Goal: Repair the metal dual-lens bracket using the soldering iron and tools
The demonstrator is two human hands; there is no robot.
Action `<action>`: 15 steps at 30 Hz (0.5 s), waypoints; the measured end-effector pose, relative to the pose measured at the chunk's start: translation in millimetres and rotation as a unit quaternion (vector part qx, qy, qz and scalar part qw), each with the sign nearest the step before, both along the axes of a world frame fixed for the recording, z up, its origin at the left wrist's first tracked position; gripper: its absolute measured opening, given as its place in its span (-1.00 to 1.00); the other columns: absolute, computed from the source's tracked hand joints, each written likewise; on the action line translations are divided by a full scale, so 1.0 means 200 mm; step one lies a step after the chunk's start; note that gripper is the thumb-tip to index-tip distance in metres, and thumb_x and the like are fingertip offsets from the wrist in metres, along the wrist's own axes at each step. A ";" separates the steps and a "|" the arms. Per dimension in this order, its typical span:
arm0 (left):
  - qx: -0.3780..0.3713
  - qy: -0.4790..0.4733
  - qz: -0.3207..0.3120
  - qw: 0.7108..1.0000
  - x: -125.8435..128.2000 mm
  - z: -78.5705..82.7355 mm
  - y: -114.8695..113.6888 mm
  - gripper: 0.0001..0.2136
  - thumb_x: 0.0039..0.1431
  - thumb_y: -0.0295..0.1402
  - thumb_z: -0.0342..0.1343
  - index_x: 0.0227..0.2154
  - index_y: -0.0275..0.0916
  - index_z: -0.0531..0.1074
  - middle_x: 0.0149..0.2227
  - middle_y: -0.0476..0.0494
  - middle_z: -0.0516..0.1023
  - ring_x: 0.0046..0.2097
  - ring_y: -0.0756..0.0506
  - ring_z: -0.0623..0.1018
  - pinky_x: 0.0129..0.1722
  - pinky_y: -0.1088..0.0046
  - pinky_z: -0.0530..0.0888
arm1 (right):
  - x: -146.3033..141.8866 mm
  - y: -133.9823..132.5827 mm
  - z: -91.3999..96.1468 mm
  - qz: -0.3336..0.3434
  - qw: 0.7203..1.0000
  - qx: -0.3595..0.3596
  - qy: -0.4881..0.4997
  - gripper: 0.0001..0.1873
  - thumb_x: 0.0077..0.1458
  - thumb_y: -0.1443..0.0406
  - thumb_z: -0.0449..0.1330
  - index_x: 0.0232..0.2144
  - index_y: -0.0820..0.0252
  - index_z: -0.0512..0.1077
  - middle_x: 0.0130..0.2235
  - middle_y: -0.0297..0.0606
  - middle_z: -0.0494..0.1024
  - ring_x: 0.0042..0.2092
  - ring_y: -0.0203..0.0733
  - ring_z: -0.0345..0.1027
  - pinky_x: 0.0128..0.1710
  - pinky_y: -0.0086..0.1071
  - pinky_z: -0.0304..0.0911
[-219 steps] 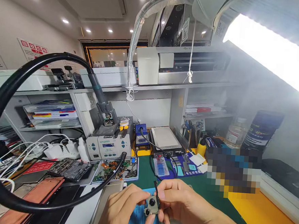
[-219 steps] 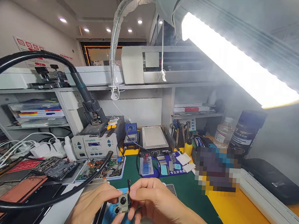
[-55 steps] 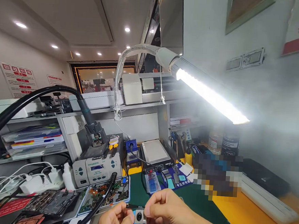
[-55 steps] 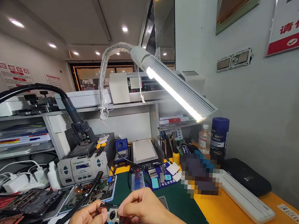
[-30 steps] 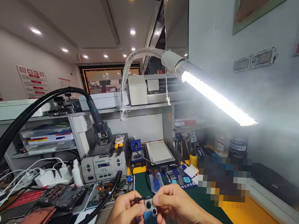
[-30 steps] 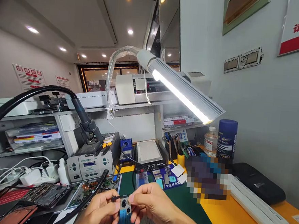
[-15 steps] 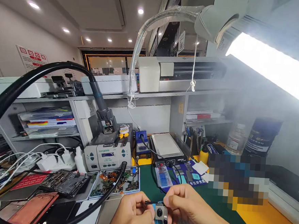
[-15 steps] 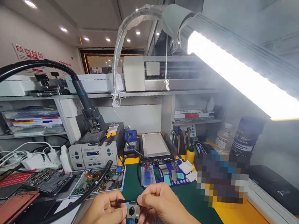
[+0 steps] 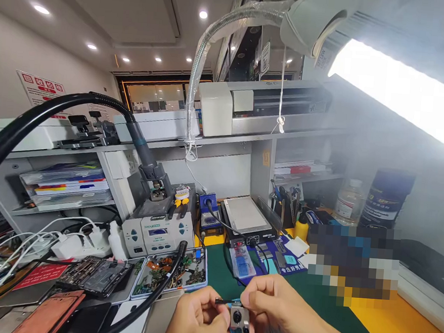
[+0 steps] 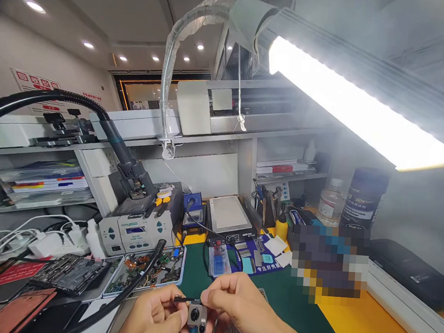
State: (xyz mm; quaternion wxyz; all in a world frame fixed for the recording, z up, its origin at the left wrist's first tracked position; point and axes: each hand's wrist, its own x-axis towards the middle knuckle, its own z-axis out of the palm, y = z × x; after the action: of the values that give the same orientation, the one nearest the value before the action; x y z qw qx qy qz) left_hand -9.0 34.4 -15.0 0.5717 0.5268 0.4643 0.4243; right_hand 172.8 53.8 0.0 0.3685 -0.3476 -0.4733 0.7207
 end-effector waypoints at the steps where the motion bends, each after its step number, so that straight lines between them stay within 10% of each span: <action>1: 0.001 -0.002 -0.002 1.000 0.00 -0.01 0.00 -0.74 -0.07 -0.18 0.23 -0.54 -0.27 0.36 -0.66 -0.07 0.51 -0.64 0.03 0.45 -0.67 0.61 0.26 | 0.00 0.00 0.00 0.007 1.000 -0.004 0.005 -0.78 -0.04 0.25 0.27 -0.52 0.35 0.43 -0.59 -0.18 0.51 -0.60 -0.36 0.31 -0.65 -0.53 0.21; 15: 0.025 0.000 -0.015 1.000 0.01 -0.04 -0.01 -0.56 -0.12 0.05 0.26 -0.55 -0.27 0.34 -0.66 -0.03 0.45 -0.65 0.04 0.43 -0.66 0.60 0.28 | 0.00 0.02 -0.01 0.068 0.996 -0.048 0.022 -0.79 -0.11 0.28 0.21 -0.60 0.39 0.45 -0.61 -0.12 0.50 -0.65 -0.34 0.33 -0.73 -0.57 0.16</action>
State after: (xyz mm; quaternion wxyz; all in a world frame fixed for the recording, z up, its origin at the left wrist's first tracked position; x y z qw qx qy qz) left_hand -7.2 33.0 -23.8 0.5645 0.5480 0.4458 0.4271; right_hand 173.5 57.3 -1.5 0.3117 -0.3162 -0.4521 0.7736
